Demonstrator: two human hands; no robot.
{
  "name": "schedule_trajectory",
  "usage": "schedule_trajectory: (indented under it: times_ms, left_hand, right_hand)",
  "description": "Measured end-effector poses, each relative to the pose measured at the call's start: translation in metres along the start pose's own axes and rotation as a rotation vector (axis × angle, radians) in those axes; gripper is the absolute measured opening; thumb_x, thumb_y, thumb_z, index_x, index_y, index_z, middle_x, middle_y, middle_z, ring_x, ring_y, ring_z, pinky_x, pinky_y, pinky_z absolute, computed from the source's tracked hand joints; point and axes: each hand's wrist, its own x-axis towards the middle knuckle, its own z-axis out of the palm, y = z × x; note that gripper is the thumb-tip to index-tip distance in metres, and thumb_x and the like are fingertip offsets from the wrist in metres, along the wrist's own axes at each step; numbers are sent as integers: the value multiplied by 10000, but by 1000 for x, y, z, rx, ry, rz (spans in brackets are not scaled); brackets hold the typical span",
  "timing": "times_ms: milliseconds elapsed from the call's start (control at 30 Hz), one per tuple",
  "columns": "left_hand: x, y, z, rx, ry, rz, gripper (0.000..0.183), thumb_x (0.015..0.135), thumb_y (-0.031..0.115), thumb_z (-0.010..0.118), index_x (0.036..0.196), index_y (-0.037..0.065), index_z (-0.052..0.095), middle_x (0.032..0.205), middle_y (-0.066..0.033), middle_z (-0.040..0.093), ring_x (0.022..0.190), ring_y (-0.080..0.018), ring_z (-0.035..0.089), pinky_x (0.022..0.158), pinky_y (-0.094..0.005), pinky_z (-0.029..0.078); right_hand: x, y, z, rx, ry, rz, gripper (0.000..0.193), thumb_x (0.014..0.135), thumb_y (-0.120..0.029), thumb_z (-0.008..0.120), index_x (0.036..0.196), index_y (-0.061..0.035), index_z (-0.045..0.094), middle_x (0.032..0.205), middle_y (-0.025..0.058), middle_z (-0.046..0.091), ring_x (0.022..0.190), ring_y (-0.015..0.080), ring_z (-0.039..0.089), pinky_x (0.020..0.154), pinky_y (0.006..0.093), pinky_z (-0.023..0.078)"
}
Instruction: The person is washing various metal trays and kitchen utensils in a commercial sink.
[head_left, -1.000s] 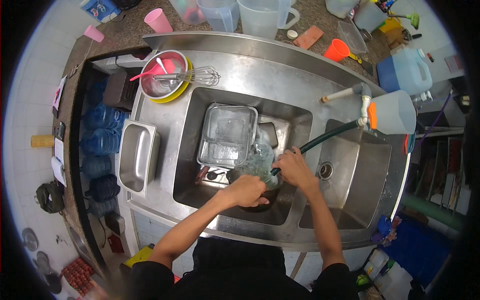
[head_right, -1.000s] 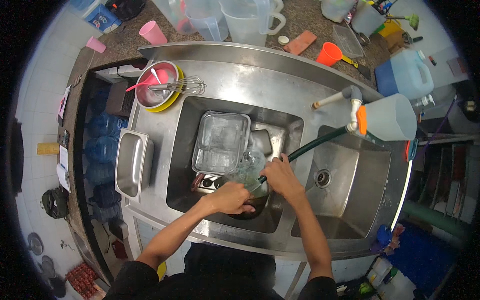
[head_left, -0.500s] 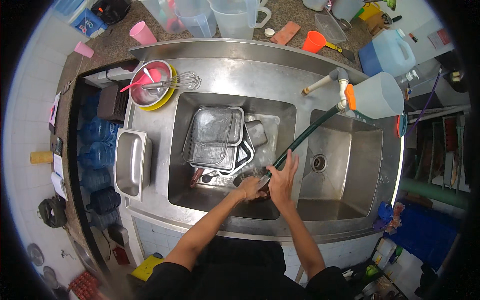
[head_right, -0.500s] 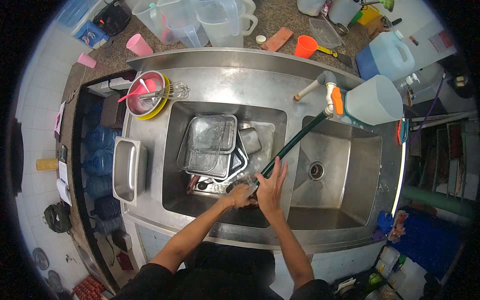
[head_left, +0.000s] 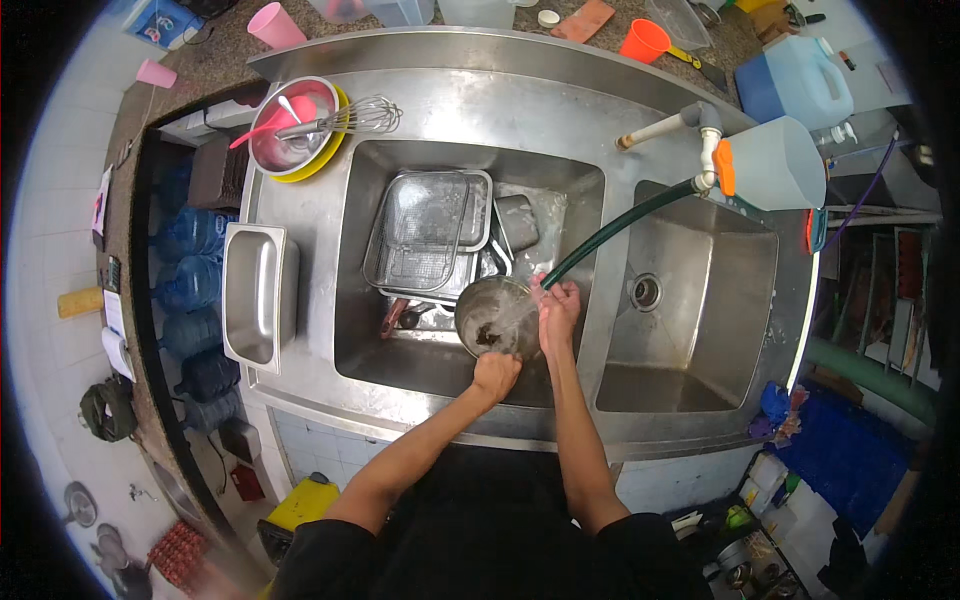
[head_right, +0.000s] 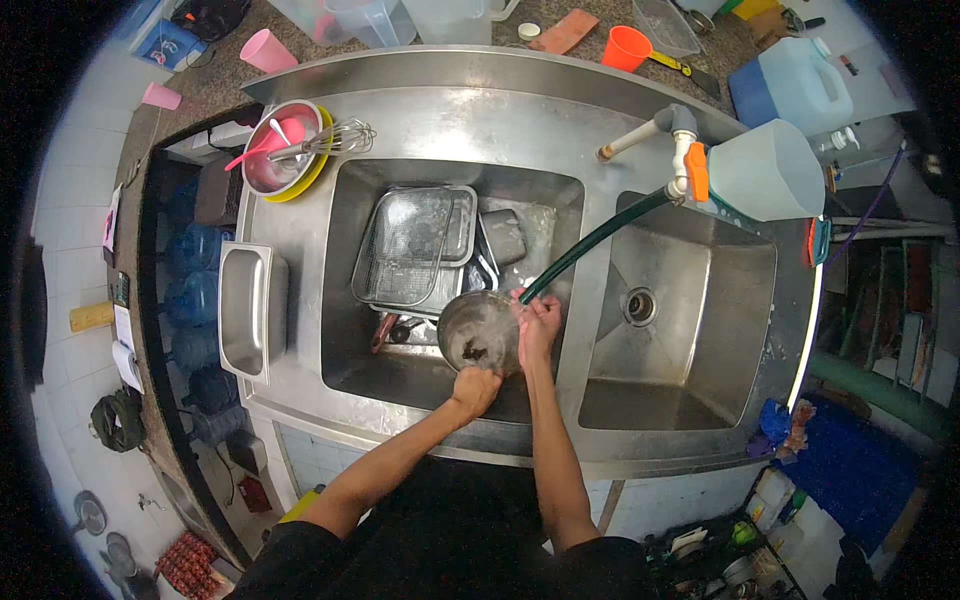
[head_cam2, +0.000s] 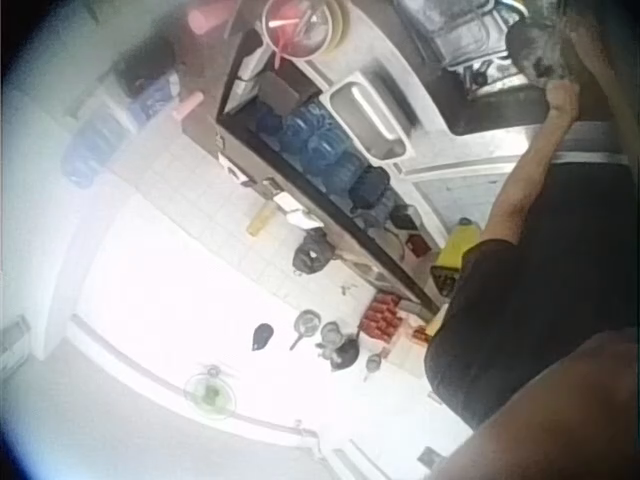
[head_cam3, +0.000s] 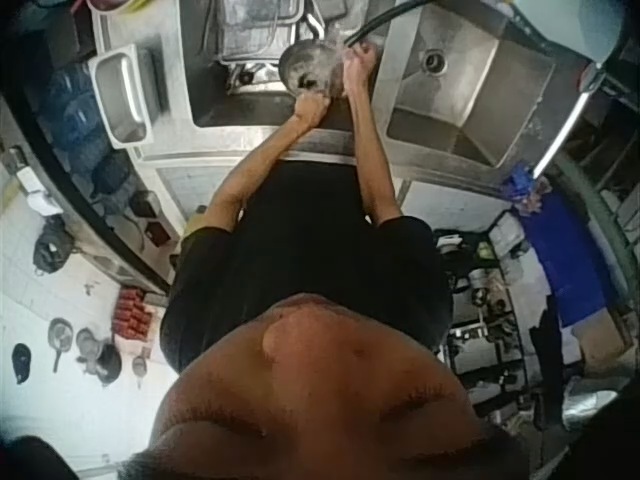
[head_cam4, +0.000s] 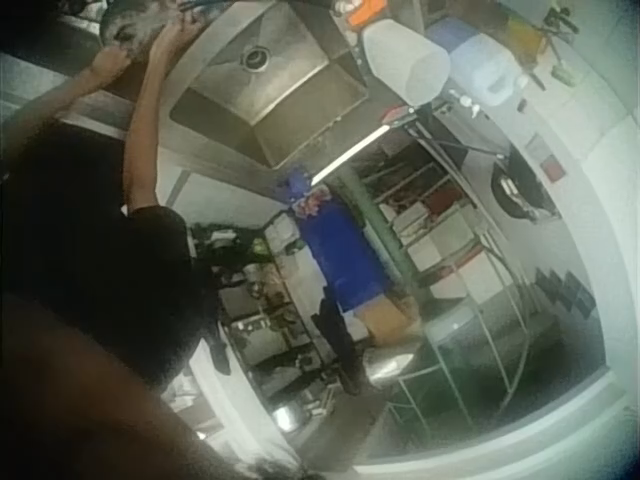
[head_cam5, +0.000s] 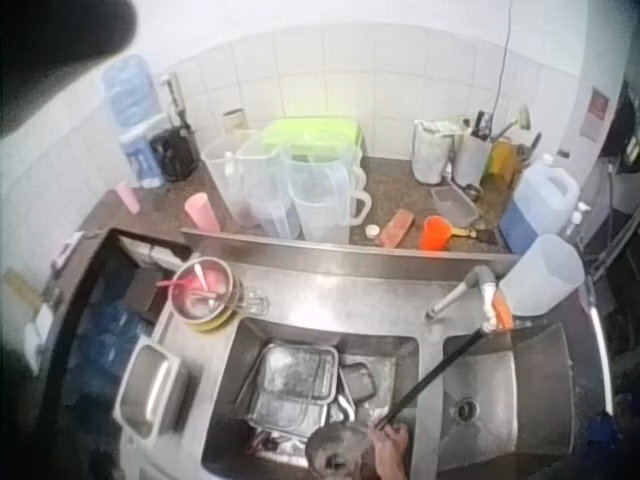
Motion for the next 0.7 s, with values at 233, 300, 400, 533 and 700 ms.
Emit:
schedule_trajectory:
  times_ms: [233, 300, 400, 533, 700]
  left_hand:
    - [-4, 0, -13, 21, 31, 23, 142, 852, 178, 558, 850, 104, 679, 673, -67, 670, 665, -241, 694, 581, -369, 542]
    - [-5, -1, -16, 4, 18, 19, 131, 841, 175, 569, 848, 107, 680, 674, -69, 670, 667, -242, 693, 604, -380, 543]
    - [-6, -6, -14, -11, 27, 50, 156, 866, 161, 535, 885, 79, 666, 657, -107, 665, 621, -277, 685, 567, -408, 539]
    - [-8, -8, -15, 15, 62, 46, 142, 853, 160, 542, 876, 86, 662, 656, -105, 665, 607, -271, 681, 550, -395, 529]
    - [-1, -7, -19, 157, 144, 31, 127, 817, 176, 587, 861, 121, 691, 698, -62, 687, 678, -229, 696, 705, -424, 522]
  right_hand:
    - [16, 34, -12, -306, -67, 212, 256, 923, -77, 604, 1134, 53, 541, 1008, 145, 659, 904, 237, 674, 803, 307, 538]
    - [20, 37, -9, -486, -63, 298, 243, 932, -69, 580, 1146, 38, 535, 1036, 129, 645, 940, 226, 661, 828, 316, 537]
    - [22, 41, 6, -420, -105, 216, 283, 915, -54, 587, 1180, 29, 532, 1038, 125, 645, 891, 207, 659, 801, 309, 534]
    - [15, 32, 27, -323, -84, 81, 317, 882, -15, 603, 1188, 14, 526, 1020, 116, 641, 859, 189, 652, 778, 311, 535]
    - [-8, 12, 13, -323, -235, 68, 264, 829, -54, 696, 1039, -36, 537, 886, 79, 633, 693, 160, 640, 644, 275, 526]
